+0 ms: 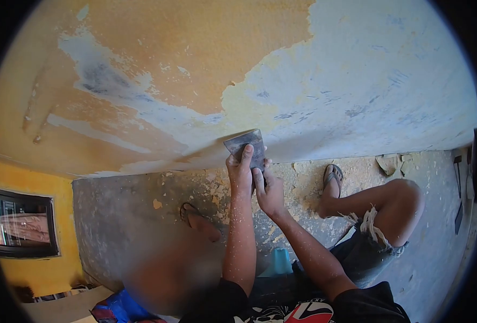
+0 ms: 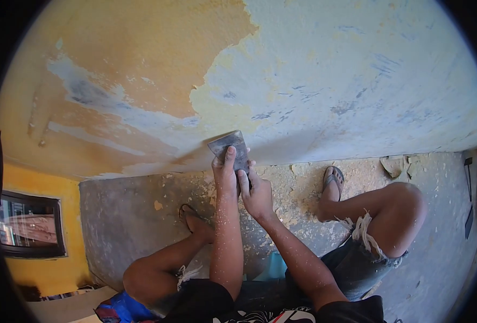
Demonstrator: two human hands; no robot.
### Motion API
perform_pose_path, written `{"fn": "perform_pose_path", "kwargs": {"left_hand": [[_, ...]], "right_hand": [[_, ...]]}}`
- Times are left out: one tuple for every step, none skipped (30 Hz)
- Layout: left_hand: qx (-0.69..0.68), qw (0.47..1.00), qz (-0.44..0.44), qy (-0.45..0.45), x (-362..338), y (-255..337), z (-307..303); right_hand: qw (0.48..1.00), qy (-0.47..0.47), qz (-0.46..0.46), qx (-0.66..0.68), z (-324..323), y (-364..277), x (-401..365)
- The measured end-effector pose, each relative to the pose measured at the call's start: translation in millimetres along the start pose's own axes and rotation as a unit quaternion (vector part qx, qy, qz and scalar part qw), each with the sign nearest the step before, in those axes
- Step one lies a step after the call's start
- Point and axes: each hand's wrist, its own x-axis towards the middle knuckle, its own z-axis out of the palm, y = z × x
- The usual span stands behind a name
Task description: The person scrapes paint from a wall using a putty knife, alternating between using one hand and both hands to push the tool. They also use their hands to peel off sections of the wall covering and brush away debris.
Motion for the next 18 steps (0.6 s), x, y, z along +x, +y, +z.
{"fn": "perform_pose_path", "kwargs": {"left_hand": [[0.0, 1.0, 0.005, 0.026, 1, -4, 2], [-0.001, 1.0, 0.004, 0.028, 2, -6, 2], [-0.001, 0.999, 0.01, 0.03, 4, -7, 4], [0.0, 0.999, 0.017, 0.034, 5, -6, 4], [0.0, 0.999, 0.015, 0.037, 5, -5, 4], [-0.008, 0.999, 0.009, 0.03, 5, -2, 5], [-0.017, 1.0, 0.005, 0.022, 6, 1, 8], [-0.019, 1.0, 0.006, 0.023, 6, 4, 10], [-0.013, 1.0, -0.006, 0.022, 4, 8, 12], [-0.005, 1.0, -0.019, 0.021, 4, 10, 14], [-0.007, 1.0, -0.02, 0.022, 6, 12, 17], [0.009, 1.0, 0.013, 0.026, 9, 16, 22], [0.027, 0.998, 0.041, 0.032, 8, 22, 29], [0.003, 0.999, 0.038, -0.001, 5, 41, 42], [-0.009, 0.999, 0.037, -0.008, 6, 43, 45], [-0.018, 0.999, 0.039, -0.013, 4, 44, 45], [0.002, 1.0, 0.029, 0.006, 3, 37, 41], [0.021, 0.999, 0.023, 0.024, 2, 23, 32]], "right_hand": [[1.0, 0.007, 0.012, -0.01, 1, 0, 1], [0.999, 0.014, 0.024, -0.021, 2, 0, 1], [0.999, 0.012, 0.027, -0.022, 1, 0, 3], [0.999, 0.01, 0.026, -0.018, -1, -2, 6], [1.0, 0.009, 0.024, -0.014, -2, -3, 7], [1.0, 0.006, 0.026, -0.015, -2, -4, 6], [0.999, 0.005, 0.029, -0.022, -2, -4, 7], [0.999, 0.006, 0.03, -0.029, -2, -6, 9], [0.999, 0.005, 0.028, -0.03, -3, -8, 11], [0.999, 0.008, 0.018, -0.028, -5, -11, 12], [1.0, 0.011, 0.009, -0.026, -7, -13, 11], [0.999, 0.01, 0.013, -0.028, -10, -22, 15], [0.999, 0.023, 0.0, -0.035, -14, -35, 20], [0.998, 0.036, -0.013, -0.041, -18, -46, 23], [0.999, 0.019, -0.021, -0.044, -23, -52, 24], [0.999, 0.015, -0.018, -0.042, -22, -50, 17], [0.999, 0.026, 0.013, -0.035, -17, -45, 14], [0.998, 0.037, 0.041, -0.027, -13, -39, 11]]}}
